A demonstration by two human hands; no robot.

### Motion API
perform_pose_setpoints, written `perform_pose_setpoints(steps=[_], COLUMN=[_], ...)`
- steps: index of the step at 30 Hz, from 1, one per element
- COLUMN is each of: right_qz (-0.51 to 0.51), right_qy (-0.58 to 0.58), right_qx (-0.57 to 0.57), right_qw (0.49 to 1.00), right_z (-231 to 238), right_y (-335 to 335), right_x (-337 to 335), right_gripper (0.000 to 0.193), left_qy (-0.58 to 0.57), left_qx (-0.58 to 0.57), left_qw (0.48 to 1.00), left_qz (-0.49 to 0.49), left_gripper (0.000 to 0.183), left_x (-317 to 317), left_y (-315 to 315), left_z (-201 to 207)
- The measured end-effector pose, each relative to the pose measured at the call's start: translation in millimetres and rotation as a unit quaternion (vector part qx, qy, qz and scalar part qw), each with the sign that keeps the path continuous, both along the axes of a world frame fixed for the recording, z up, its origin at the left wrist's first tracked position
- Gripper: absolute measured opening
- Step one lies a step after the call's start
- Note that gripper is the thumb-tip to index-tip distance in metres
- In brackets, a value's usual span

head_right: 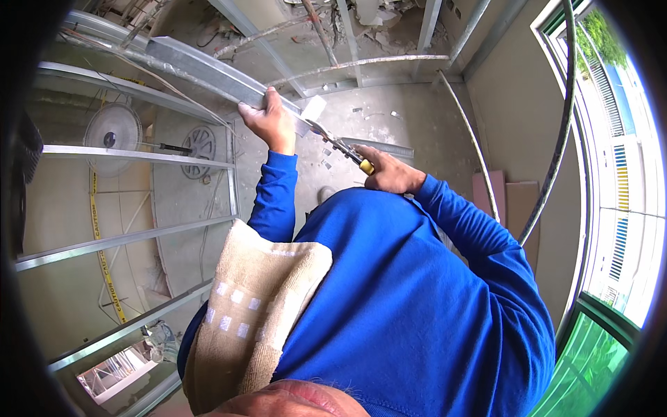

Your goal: The person repeatedly cuts metal studs to length using tin snips. They hold each stud with one hand, position the snips, and shear through the metal, then drop the cut pieces onto the floor. The process is repeated multiple times with different studs.

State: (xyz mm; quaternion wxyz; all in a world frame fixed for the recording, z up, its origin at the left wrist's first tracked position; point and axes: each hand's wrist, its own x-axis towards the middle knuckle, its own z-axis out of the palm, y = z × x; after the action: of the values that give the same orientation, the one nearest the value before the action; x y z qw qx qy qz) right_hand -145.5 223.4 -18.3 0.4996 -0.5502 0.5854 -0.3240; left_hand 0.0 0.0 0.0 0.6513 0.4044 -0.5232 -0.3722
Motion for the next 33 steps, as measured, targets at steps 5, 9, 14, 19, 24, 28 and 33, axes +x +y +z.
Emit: perform_pose_setpoints(steps=[5,9,14,19,24,28,33], right_qz=[-0.014,-0.011,-0.010,-0.020,-0.026,-0.026,-0.035], right_qy=[0.002,-0.018,-0.015,0.024,0.047,0.053,0.037], right_qx=[-0.008,-0.021,0.040,-0.009,-0.002,-0.016,-0.021], right_qw=[1.000,1.000,0.999,0.999,0.999,0.998,0.998], right_z=[5,8,9,9,10,5,1], right_y=[-3,3,4,0,-2,-3,-2], right_x=[-1,5,6,11,12,13,13], right_gripper=[0.083,0.082,0.083,0.073,0.048,0.040,0.040], left_qy=[0.000,-0.017,-0.020,0.002,-0.009,0.011,-0.015], left_qx=[0.004,0.011,0.006,-0.020,-0.016,-0.008,0.018], left_qw=[1.000,1.000,1.000,1.000,1.000,1.000,1.000], left_qz=[0.016,0.004,-0.003,-0.016,-0.014,-0.025,-0.011], left_gripper=[0.036,0.035,0.035,0.036,0.036,0.035,0.035], left_x=[-10,-3,-4,-5,-4,-6,-5], left_y=[5,13,12,12,10,7,5], left_z=[1,1,1,6,9,8,5])
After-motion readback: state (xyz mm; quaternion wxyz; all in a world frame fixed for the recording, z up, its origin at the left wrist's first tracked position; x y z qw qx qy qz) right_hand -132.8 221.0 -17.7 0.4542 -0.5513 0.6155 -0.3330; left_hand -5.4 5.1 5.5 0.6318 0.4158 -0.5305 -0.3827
